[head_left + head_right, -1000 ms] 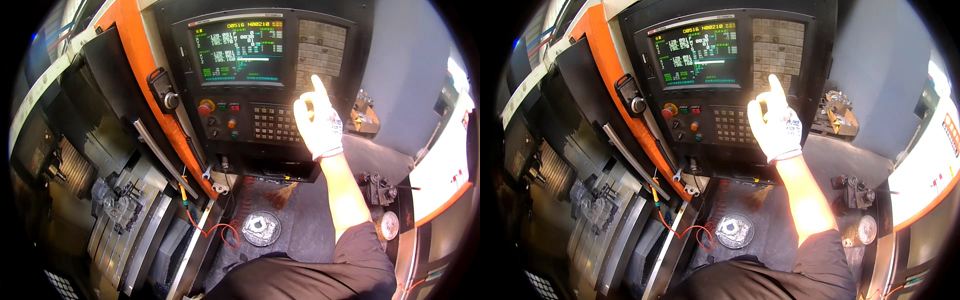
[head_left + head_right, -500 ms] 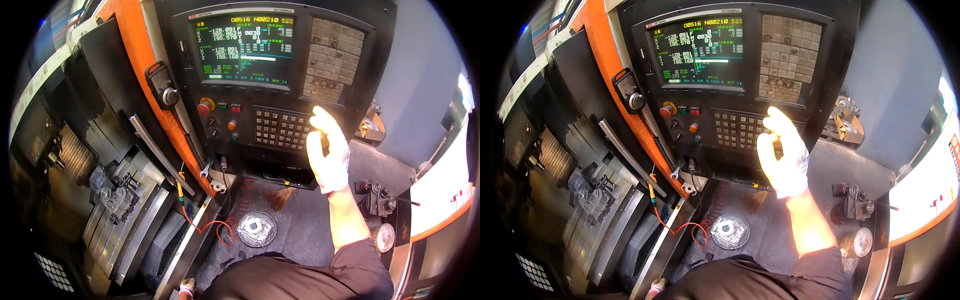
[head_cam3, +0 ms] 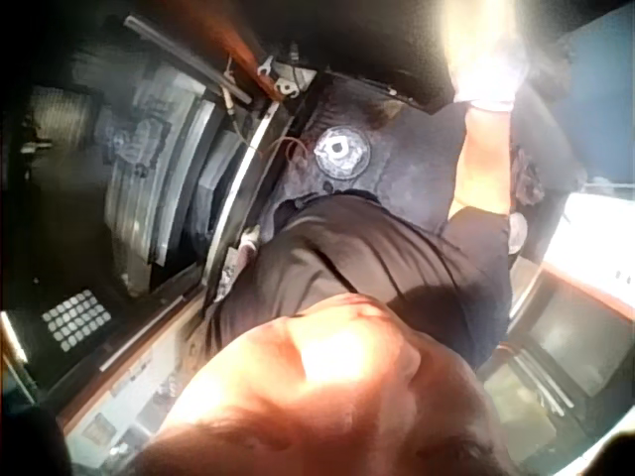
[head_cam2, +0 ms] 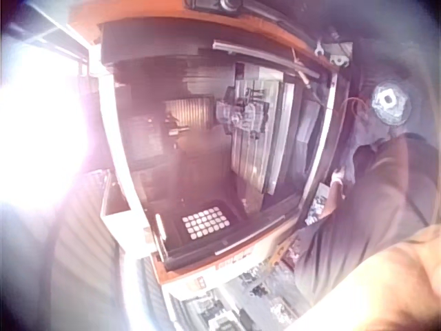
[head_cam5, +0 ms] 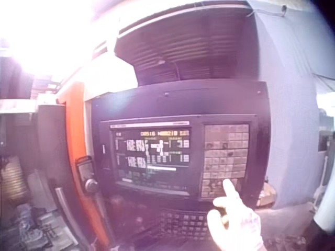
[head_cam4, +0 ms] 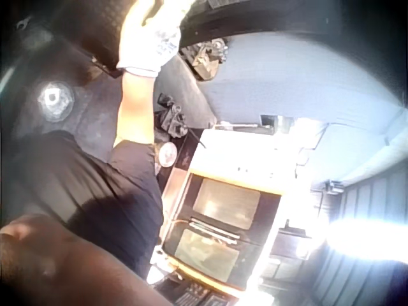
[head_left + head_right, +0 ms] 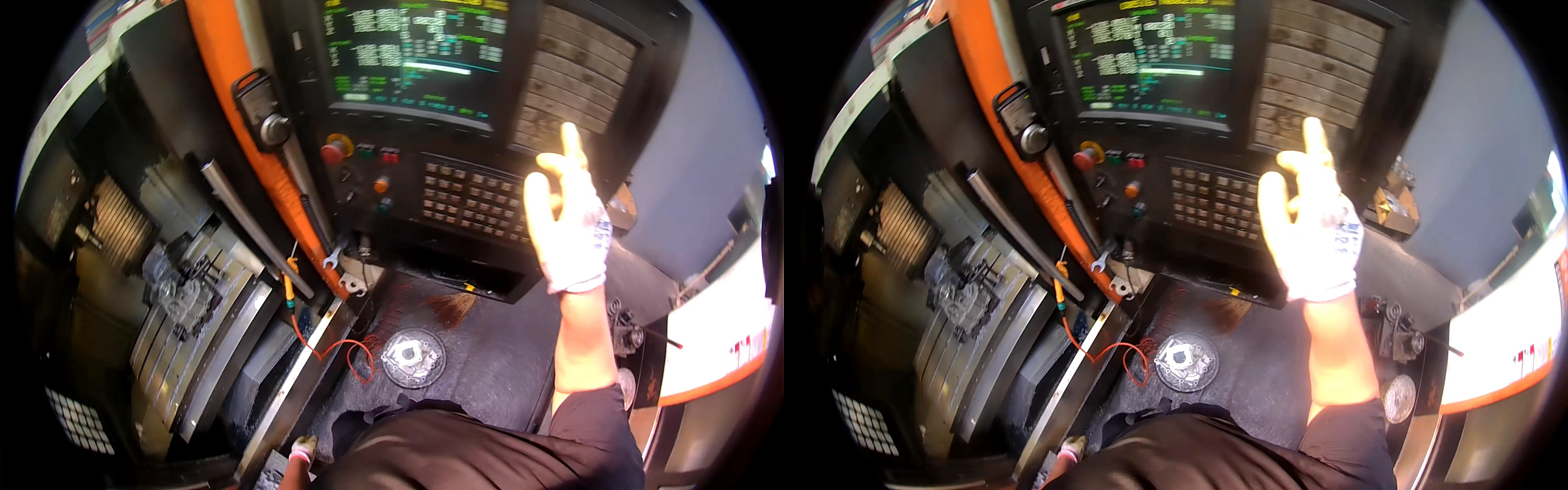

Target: The person uses a wrench to loosen and remove clamps holding a metal casting on a CNC machine bed, lifts the part to move it, sprays it with an air nozzle, and repositions the casting before using the CNC control panel.

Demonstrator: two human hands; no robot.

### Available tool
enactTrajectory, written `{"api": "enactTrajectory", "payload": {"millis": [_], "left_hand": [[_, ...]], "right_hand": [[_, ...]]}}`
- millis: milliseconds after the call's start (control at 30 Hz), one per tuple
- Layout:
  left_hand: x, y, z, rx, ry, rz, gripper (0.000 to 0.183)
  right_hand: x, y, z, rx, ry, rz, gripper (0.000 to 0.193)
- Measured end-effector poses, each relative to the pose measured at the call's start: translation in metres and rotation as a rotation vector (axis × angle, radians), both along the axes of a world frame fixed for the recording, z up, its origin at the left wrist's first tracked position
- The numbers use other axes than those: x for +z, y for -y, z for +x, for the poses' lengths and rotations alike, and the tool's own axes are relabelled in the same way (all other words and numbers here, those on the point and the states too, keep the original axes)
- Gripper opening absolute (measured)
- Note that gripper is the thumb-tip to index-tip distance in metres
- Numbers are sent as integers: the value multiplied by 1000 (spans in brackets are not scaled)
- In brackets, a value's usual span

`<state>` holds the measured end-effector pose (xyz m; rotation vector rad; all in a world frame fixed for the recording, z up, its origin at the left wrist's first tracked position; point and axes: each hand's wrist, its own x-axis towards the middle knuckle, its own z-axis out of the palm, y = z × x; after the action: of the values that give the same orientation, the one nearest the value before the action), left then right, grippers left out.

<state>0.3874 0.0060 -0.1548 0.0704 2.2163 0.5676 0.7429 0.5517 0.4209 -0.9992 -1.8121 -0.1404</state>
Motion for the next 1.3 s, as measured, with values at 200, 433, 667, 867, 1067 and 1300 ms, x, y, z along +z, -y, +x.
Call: {"api": "enactTrajectory", "payload": {"millis": [200, 433, 667, 867, 1067, 1300], "left_hand": [[-3, -21, 0, -70, 13, 39, 51], [-48, -23, -80, -185, -14, 2, 53], [7, -158, -218, -147, -106, 758, 35], [53, -211, -261, -312, -107, 530, 32], [-75, -132, -281, -906, -131, -83, 40], [-75, -98, -233, -530, 85, -20, 36]], "right_hand": [[-21, -3, 3, 201, -122, 151, 33], [-111, 54, -37, 658, -539, -846, 42], [-149, 49, -80, 502, -935, -970, 42], [-151, 41, -111, 424, -1160, -1006, 46], [-121, 23, -134, 499, -1224, -1091, 54], [-83, -15, -168, 521, -1161, -1189, 59]]}}
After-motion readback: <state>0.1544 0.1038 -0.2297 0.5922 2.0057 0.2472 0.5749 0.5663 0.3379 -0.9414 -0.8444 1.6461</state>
